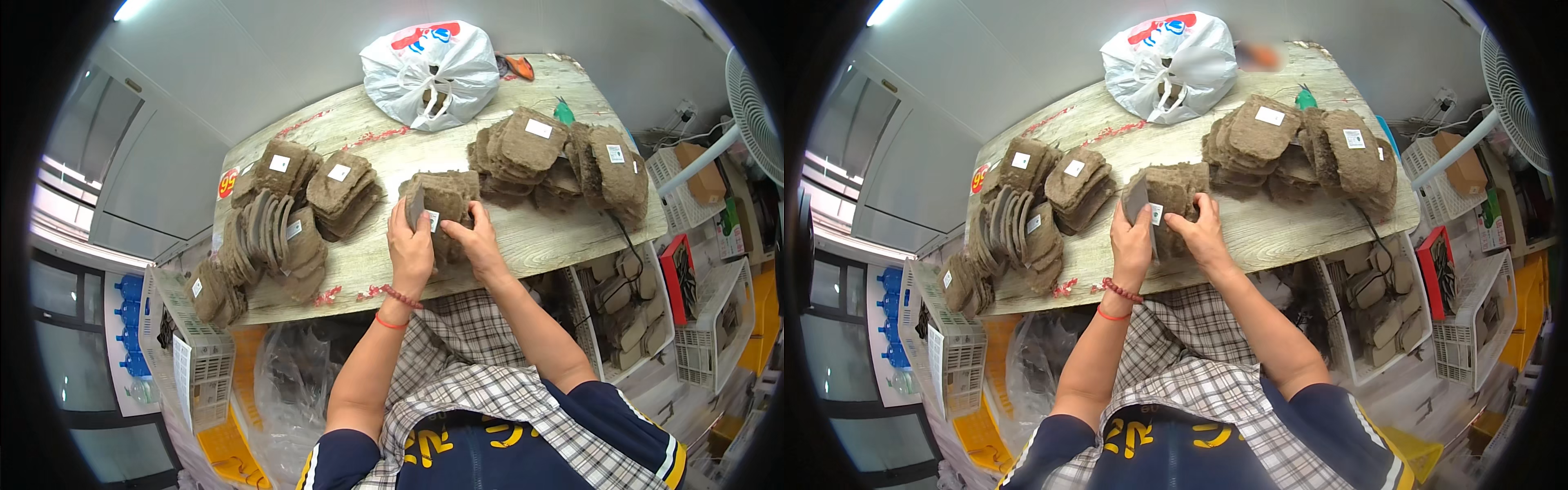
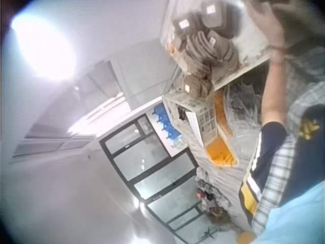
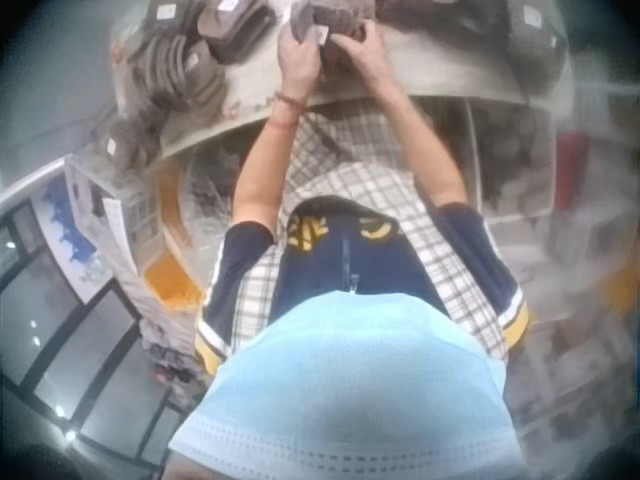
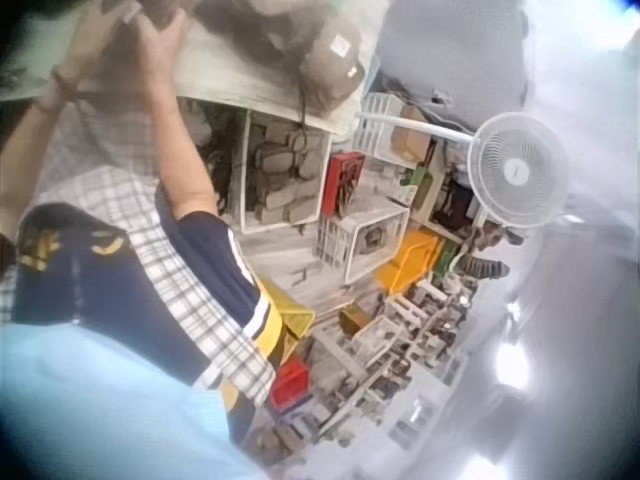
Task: The person applies small white labels to the tops of brown fuzzy slippers arranged on a table. They pick up each slipper, place a label, and set it back down, repeating the process across multiple units. The person also handles a plastic bag and a sheet of labels during the task.
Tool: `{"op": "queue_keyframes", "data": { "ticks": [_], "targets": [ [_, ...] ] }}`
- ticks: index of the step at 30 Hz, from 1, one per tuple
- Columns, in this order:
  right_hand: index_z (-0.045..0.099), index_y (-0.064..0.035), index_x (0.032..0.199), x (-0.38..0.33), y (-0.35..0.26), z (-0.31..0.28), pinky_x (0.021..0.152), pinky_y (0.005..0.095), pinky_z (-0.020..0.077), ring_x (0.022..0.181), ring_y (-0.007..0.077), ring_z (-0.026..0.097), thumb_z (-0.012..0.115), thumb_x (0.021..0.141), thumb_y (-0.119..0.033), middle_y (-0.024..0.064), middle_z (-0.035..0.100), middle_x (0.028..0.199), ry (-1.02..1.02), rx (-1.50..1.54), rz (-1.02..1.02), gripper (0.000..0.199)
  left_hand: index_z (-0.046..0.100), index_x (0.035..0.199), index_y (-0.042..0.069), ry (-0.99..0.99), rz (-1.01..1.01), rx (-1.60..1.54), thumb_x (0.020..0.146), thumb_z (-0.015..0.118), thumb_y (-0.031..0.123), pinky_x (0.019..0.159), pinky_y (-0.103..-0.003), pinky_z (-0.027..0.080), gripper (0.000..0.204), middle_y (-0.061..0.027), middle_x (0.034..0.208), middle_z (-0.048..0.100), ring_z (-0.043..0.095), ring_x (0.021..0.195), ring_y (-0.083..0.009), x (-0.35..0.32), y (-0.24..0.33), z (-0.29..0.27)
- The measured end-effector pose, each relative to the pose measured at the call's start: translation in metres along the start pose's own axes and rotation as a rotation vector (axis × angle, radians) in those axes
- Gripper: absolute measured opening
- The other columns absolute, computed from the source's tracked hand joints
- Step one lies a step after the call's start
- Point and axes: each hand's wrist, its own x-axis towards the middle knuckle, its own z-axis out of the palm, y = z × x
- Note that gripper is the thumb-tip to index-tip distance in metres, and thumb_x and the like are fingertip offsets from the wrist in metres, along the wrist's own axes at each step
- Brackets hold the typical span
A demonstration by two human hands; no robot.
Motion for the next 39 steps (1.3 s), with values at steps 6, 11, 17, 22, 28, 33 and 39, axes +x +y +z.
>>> {"op": "queue_keyframes", "data": {
  "ticks": [6, 11, 17, 22, 28, 33, 39],
  "targets": [
    [0.048, 0.0016, 0.118, 0.002, -0.011, 0.056, 0.095, 0.0412, 0.0458, 0.112, 0.0297, 0.048, 0.075, 0.075, -0.031, 0.0186, 0.041, 0.12, -0.069, -0.134, 0.073, 0.06, 0.053, 0.13, -0.001, 0.097, 0.359, 0.539, 0.08, 0.049, -0.008, 0.106, -0.042, 0.037, 0.051, -0.0185, 0.13, 0.056, 0.05, 0.123, -0.0351, 0.014, 0.037, -0.046],
    [0.05, -0.0065, 0.12, -0.012, -0.014, 0.099, 0.091, 0.0463, 0.0468, 0.107, 0.041, 0.052, 0.075, 0.075, -0.04, 0.0204, 0.043, 0.119, -0.143, -0.393, 0.022, 0.061, 0.054, 0.13, -0.001, 0.302, 0.535, 0.721, 0.079, 0.045, -0.011, 0.107, -0.044, 0.037, 0.053, -0.0185, 0.128, 0.057, 0.051, 0.122, -0.0354, 0.035, 0.084, -0.058],
    [0.048, -0.0046, 0.131, -0.008, 0.028, 0.073, 0.101, 0.0471, 0.0401, 0.126, 0.0435, 0.042, 0.07, 0.079, -0.043, 0.0258, 0.036, 0.14, -0.097, -0.342, -0.31, 0.069, 0.048, 0.134, 0.0, 0.121, 0.804, 0.526, 0.079, 0.049, -0.006, 0.102, -0.047, 0.038, 0.055, -0.0218, 0.13, 0.054, 0.05, 0.121, -0.0369, 0.089, 0.122, 0.055],
    [0.041, -0.0038, 0.136, -0.023, 0.044, 0.027, 0.099, 0.0447, 0.0416, 0.126, 0.0376, 0.044, 0.063, 0.089, -0.03, 0.0237, 0.04, 0.139, -0.116, -0.124, -0.325, 0.059, 0.054, 0.128, 0.008, -0.008, 0.773, 0.71, 0.086, 0.049, 0.01, 0.096, -0.05, 0.042, 0.043, -0.0206, 0.122, 0.058, 0.055, 0.114, -0.0375, 0.101, 0.117, 0.193],
    [0.047, -0.0064, 0.134, -0.04, -0.001, -0.008, 0.092, 0.0399, 0.0482, 0.12, 0.0321, 0.051, 0.066, 0.087, -0.023, 0.0163, 0.041, 0.138, -0.083, -0.33, -0.137, 0.053, 0.043, 0.142, 0.01, -0.411, 0.436, 0.853, 0.075, 0.067, 0.05, 0.104, -0.054, 0.035, 0.081, -0.022, 0.138, 0.045, 0.042, 0.129, -0.0419, 0.097, 0.1, 0.194],
    [0.061, -0.0069, 0.119, -0.051, -0.005, -0.023, 0.086, 0.0358, 0.0513, 0.113, 0.0259, 0.056, 0.07, 0.085, -0.019, 0.0111, 0.044, 0.136, 0.014, -0.156, -0.254, 0.037, 0.032, 0.149, 0.007, -0.674, 0.228, 0.587, 0.074, 0.062, 0.041, 0.112, -0.052, 0.026, 0.088, -0.0271, 0.148, 0.034, 0.029, 0.139, -0.0435, 0.135, 0.094, 0.177],
    [0.061, -0.002, 0.118, -0.043, 0.007, -0.049, 0.087, 0.0358, 0.052, 0.11, 0.0265, 0.058, 0.069, 0.086, -0.019, 0.0156, 0.044, 0.135, 0.097, -0.112, -0.245, 0.037, 0.033, 0.146, -0.001, -0.821, -0.079, 0.035, 0.084, 0.057, 0.02, 0.102, -0.032, 0.039, 0.07, -0.02, 0.143, 0.046, 0.048, 0.129, -0.0255, 0.145, 0.119, 0.152]
  ]
}}
